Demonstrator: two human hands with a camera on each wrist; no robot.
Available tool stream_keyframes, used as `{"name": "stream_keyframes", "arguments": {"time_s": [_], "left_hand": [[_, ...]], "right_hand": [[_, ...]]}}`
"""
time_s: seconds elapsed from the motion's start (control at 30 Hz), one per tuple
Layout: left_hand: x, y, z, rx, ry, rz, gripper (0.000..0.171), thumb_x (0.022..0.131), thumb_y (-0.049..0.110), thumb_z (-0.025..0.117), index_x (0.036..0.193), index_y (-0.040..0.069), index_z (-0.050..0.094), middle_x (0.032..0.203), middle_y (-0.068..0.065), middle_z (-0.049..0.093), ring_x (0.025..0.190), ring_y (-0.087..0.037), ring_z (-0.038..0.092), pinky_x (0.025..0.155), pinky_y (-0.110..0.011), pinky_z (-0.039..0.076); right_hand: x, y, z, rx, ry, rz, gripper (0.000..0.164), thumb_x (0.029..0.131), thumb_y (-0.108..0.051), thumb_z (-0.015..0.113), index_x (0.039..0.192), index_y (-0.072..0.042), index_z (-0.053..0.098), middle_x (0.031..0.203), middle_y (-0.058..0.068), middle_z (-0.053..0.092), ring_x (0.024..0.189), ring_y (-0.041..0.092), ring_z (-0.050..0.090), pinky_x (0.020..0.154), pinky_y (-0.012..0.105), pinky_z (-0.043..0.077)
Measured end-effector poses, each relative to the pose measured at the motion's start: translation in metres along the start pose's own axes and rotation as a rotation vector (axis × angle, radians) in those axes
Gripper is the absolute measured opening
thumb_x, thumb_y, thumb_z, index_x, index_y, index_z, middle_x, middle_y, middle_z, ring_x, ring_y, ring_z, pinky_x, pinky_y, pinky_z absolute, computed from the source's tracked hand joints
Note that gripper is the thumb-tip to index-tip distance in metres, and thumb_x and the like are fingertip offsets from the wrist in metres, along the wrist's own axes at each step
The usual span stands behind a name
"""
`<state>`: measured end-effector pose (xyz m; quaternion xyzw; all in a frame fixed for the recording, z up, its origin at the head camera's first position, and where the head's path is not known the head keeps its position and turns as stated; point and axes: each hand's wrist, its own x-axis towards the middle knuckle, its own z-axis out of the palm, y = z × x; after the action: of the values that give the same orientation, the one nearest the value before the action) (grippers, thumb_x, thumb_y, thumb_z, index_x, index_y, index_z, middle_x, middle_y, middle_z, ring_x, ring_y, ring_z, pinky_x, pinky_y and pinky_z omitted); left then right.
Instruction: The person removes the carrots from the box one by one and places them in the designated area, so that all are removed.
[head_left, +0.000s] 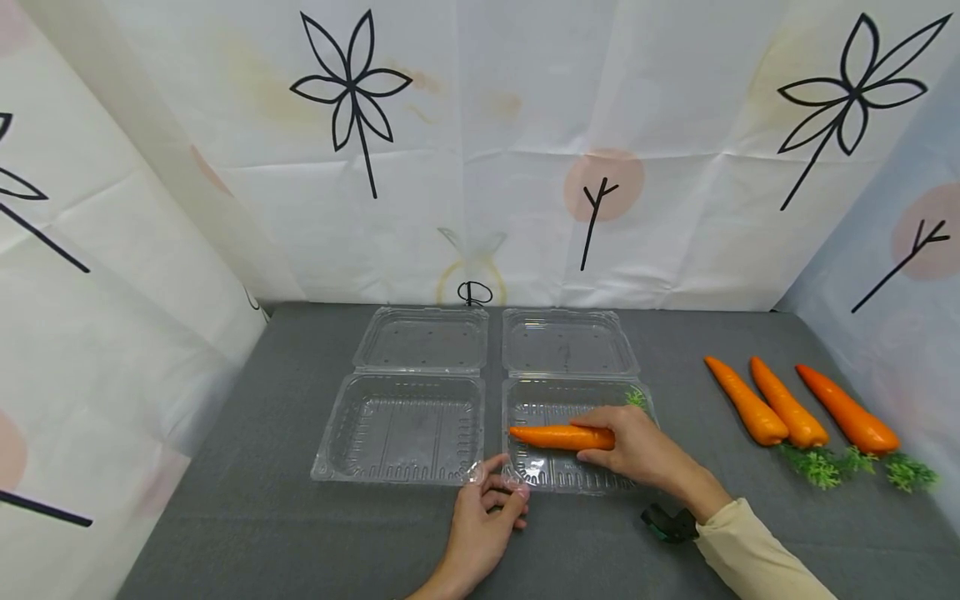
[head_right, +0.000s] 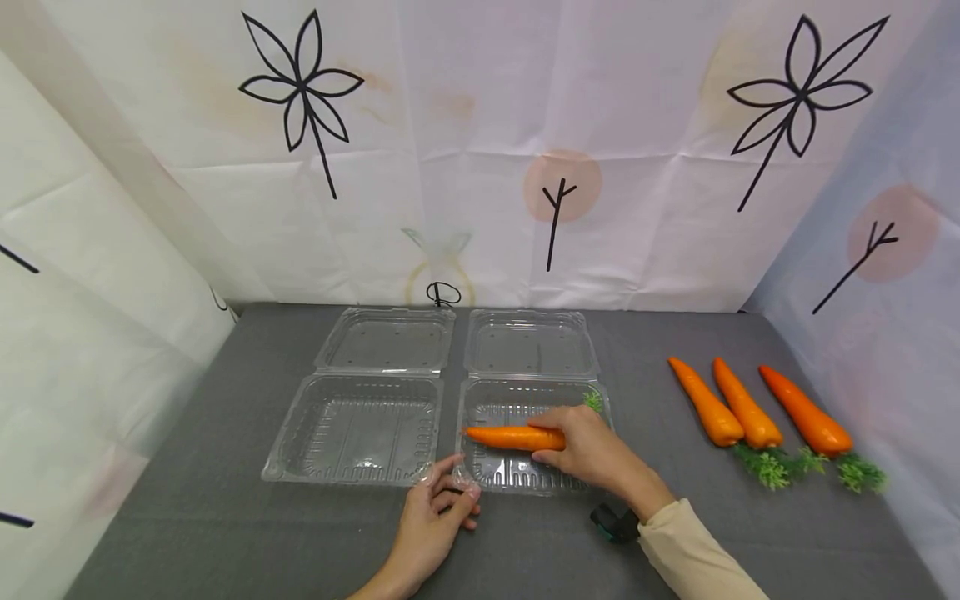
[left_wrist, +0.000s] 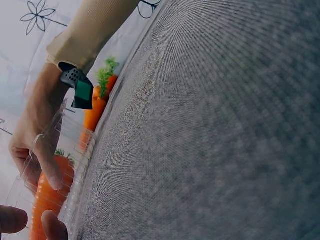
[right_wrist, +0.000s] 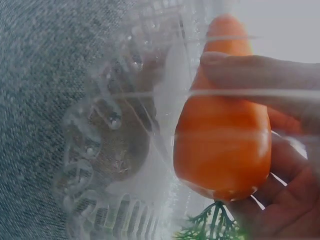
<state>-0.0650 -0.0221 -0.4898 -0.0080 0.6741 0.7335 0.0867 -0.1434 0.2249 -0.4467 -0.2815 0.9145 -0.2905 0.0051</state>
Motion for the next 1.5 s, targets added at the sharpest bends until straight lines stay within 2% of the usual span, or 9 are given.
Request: {"name": "stream_keyframes", "arguments": {"time_s": [0.13,0.27,0.4,0.67,0.8,0.97,1.13,1.33,1.5], "left_hand": [[-0.001,0.000,0.000,0.002,-0.001,0.001,0.057,0.095,0.005,0.071,0.143,-0.010,0.044,0.096,-0.010,0.061,0.074,-0.015,0.065,0.063,-0.029,0.059],[-0.001,0.000,0.000,0.004,-0.007,0.005,0.058,0.095,0.006,0.071,0.143,-0.009,0.043,0.096,-0.009,0.061,0.075,-0.015,0.066,0.063,-0.029,0.059],[-0.001,0.000,-0.001,0.011,-0.012,0.004,0.057,0.095,0.007,0.071,0.143,-0.009,0.043,0.096,-0.009,0.061,0.075,-0.016,0.066,0.063,-0.029,0.059],[-0.001,0.000,-0.001,0.018,-0.016,0.005,0.057,0.096,0.007,0.071,0.143,-0.009,0.043,0.095,-0.009,0.061,0.075,-0.015,0.066,0.063,-0.029,0.059],[0.000,-0.001,0.000,0.017,-0.010,0.004,0.056,0.095,0.005,0.071,0.142,-0.009,0.044,0.095,-0.009,0.061,0.074,-0.014,0.066,0.063,-0.029,0.059],[-0.001,-0.002,0.000,0.006,-0.010,0.045,0.056,0.095,0.004,0.070,0.141,-0.011,0.044,0.095,-0.009,0.061,0.073,-0.014,0.066,0.063,-0.029,0.059],[-0.001,-0.003,0.000,0.015,-0.008,0.046,0.055,0.095,0.003,0.070,0.141,-0.011,0.044,0.095,-0.009,0.061,0.073,-0.013,0.066,0.063,-0.029,0.059],[0.000,-0.003,0.000,0.027,-0.008,0.017,0.055,0.095,0.004,0.071,0.141,-0.010,0.045,0.095,-0.009,0.061,0.074,-0.014,0.066,0.063,-0.028,0.059],[0.000,-0.002,0.000,0.023,-0.011,0.011,0.055,0.095,0.004,0.070,0.142,-0.010,0.045,0.096,-0.009,0.061,0.075,-0.014,0.066,0.064,-0.029,0.059]], "right_hand": [[-0.001,0.000,-0.001,0.043,0.013,0.011,0.037,0.083,-0.016,0.086,0.117,-0.007,0.076,0.109,0.004,0.075,0.096,0.021,0.070,0.083,0.044,0.057],[-0.002,-0.002,-0.003,0.095,0.050,0.022,0.040,0.081,-0.016,0.087,0.119,-0.006,0.075,0.111,0.006,0.074,0.094,0.017,0.068,0.080,0.038,0.057],[-0.003,-0.005,-0.005,0.161,0.120,0.008,0.045,0.079,-0.013,0.089,0.121,-0.006,0.074,0.113,0.005,0.074,0.093,0.013,0.068,0.076,0.032,0.056],[-0.006,-0.014,-0.015,0.250,0.264,-0.034,0.047,0.079,-0.009,0.087,0.124,-0.005,0.073,0.118,0.007,0.073,0.100,0.016,0.068,0.077,0.030,0.057],[-0.007,-0.017,-0.021,0.261,0.332,-0.046,0.049,0.079,-0.003,0.086,0.125,-0.005,0.072,0.119,0.010,0.072,0.101,0.014,0.067,0.077,0.027,0.057],[-0.009,-0.019,-0.029,0.324,0.418,-0.086,0.052,0.076,0.008,0.085,0.125,-0.002,0.071,0.117,0.011,0.072,0.099,0.010,0.067,0.077,0.021,0.055],[-0.013,-0.020,-0.039,0.378,0.499,-0.119,0.055,0.073,0.018,0.081,0.124,0.002,0.070,0.117,0.004,0.072,0.096,0.010,0.066,0.078,0.017,0.052],[-0.020,-0.019,-0.052,0.356,0.581,-0.060,0.053,0.074,0.021,0.078,0.124,0.004,0.070,0.117,-0.006,0.070,0.095,0.009,0.064,0.079,0.014,0.051],[-0.030,-0.016,-0.062,0.364,0.646,0.001,0.051,0.076,0.023,0.075,0.123,0.008,0.068,0.114,-0.007,0.070,0.089,0.011,0.062,0.074,0.014,0.050]]}}
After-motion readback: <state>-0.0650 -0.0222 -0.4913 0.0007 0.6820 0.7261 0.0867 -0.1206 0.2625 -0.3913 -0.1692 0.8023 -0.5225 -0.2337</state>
